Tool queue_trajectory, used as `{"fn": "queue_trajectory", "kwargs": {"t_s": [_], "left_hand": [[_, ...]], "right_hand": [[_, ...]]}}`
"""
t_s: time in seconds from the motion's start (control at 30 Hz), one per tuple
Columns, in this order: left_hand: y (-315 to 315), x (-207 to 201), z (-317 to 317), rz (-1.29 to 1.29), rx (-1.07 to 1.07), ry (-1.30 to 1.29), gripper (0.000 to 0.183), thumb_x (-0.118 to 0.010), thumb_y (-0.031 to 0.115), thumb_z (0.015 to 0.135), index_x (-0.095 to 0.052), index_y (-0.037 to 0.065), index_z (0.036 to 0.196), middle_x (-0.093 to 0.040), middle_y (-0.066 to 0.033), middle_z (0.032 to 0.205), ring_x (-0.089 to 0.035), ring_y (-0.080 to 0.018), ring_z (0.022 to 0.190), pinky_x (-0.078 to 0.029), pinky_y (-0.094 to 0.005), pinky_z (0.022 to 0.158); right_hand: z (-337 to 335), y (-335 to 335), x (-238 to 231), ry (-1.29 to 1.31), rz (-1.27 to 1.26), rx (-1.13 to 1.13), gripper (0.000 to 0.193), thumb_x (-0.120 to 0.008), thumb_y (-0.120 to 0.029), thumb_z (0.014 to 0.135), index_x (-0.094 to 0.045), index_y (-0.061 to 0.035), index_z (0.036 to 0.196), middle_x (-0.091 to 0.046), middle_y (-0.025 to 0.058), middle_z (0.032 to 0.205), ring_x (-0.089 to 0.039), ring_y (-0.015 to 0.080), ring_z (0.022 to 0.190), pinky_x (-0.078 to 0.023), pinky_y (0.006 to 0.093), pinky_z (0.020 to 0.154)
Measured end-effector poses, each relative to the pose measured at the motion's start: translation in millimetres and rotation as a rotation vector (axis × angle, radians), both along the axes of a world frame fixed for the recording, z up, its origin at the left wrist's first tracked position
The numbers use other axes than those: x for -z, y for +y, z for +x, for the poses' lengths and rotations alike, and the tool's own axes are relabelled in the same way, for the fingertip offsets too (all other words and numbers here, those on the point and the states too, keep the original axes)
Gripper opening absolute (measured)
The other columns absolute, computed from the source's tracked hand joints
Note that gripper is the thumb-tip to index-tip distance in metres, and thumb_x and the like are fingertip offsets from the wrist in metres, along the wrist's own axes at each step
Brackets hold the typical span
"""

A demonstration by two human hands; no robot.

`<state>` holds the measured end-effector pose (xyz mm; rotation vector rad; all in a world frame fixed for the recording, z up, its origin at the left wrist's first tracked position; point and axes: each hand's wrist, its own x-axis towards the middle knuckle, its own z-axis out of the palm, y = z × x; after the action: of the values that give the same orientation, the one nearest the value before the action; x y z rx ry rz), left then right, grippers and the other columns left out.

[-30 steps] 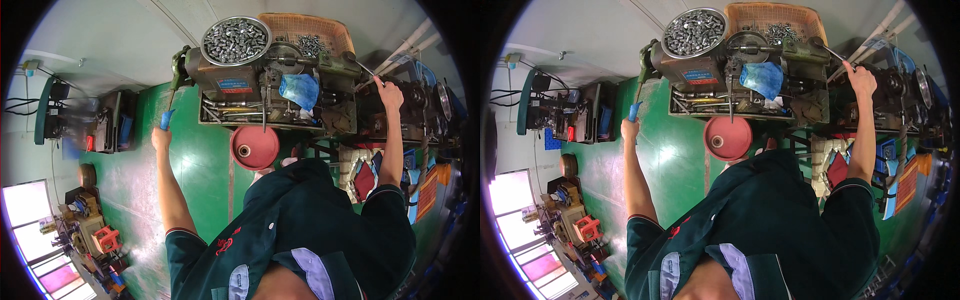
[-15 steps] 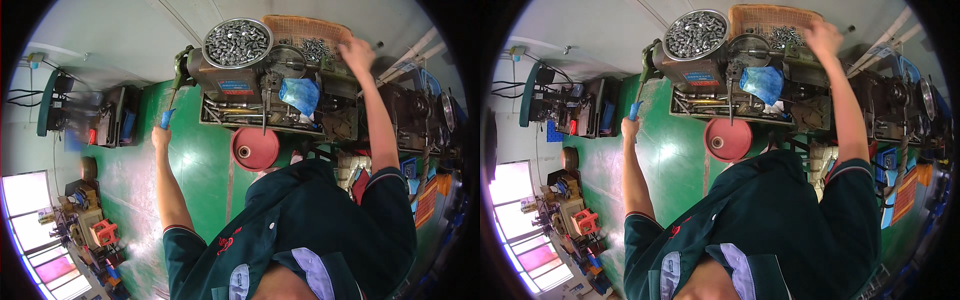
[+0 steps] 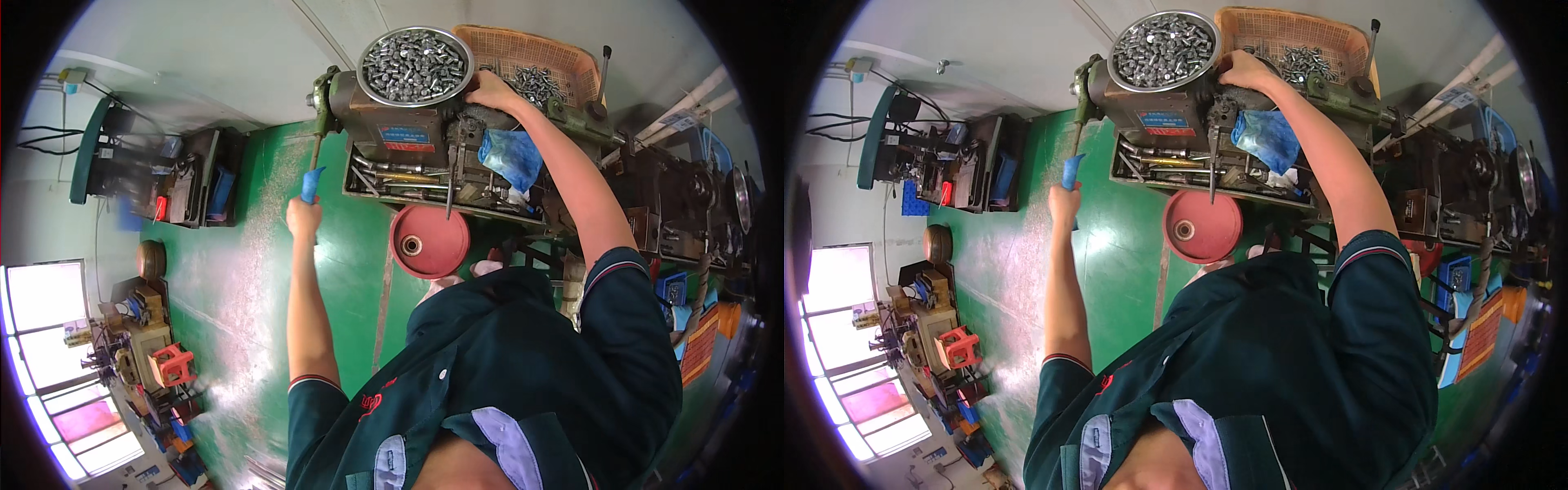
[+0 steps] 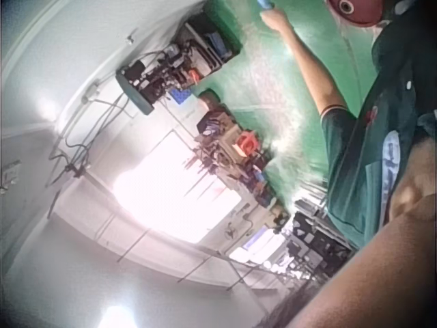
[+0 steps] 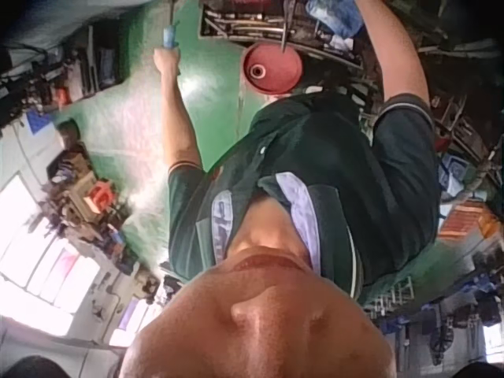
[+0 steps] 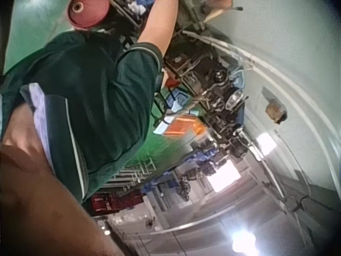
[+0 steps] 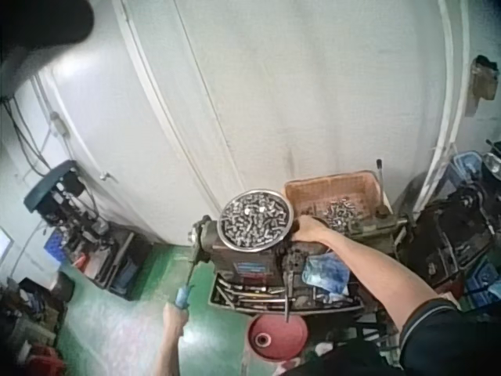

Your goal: The person repeatedly loads metal bolts from a dish into a lathe machine, operates the levers by hand to process each piece, and then steps away to walk across the workshop.

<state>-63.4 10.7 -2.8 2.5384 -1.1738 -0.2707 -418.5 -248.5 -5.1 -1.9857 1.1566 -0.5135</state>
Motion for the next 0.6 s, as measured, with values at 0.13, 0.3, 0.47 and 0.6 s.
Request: {"fn": "queue_trajectory", "kwargs": {"t_s": [0.13,0.3,0.47,0.6], "left_hand": [[1,-8,-36,-0.072,-0.045,0.022,0.012,-0.055,0.014,0.064,-0.062,0.010,0.073,-0.059,-0.0162,0.074,-0.057,-0.0320,0.072,-0.044,-0.0391,0.064],[2,-12,-37,-0.035,-0.059,0.003,0.014,-0.054,0.014,0.065,-0.061,0.010,0.076,-0.059,-0.0159,0.074,-0.057,-0.0323,0.072,-0.044,-0.0397,0.064],[6,-17,-40,-0.018,-0.061,-0.032,0.016,-0.054,0.015,0.066,-0.059,0.009,0.079,-0.059,-0.0155,0.075,-0.056,-0.0324,0.073,-0.044,-0.0398,0.064],[5,-16,-33,0.048,0.048,-0.130,0.027,-0.056,0.021,0.067,-0.054,0.008,0.091,-0.058,-0.0167,0.078,-0.056,-0.0333,0.073,-0.044,-0.0409,0.065]], "right_hand": [[2,2,-6,-0.056,0.003,-0.034,0.027,-0.060,-0.013,0.054,-0.060,0.0011,0.077,-0.060,0.0116,0.075,-0.057,0.0220,0.071,-0.043,0.0289,0.068],[-21,-4,-27,0.143,-0.109,0.059,0.023,-0.061,-0.014,0.055,-0.059,-0.0015,0.075,-0.060,0.0105,0.073,-0.057,0.0222,0.070,-0.043,0.0316,0.064],[-66,13,-50,0.218,-0.624,0.688,0.013,-0.059,-0.017,0.062,-0.058,-0.0109,0.073,-0.059,0.0069,0.073,-0.055,0.0267,0.074,-0.043,0.0382,0.062],[-87,87,-54,-0.001,-0.923,0.698,0.006,-0.057,-0.014,0.065,-0.055,-0.0095,0.069,-0.057,0.0064,0.072,-0.052,0.0266,0.072,-0.041,0.0378,0.062]]}}
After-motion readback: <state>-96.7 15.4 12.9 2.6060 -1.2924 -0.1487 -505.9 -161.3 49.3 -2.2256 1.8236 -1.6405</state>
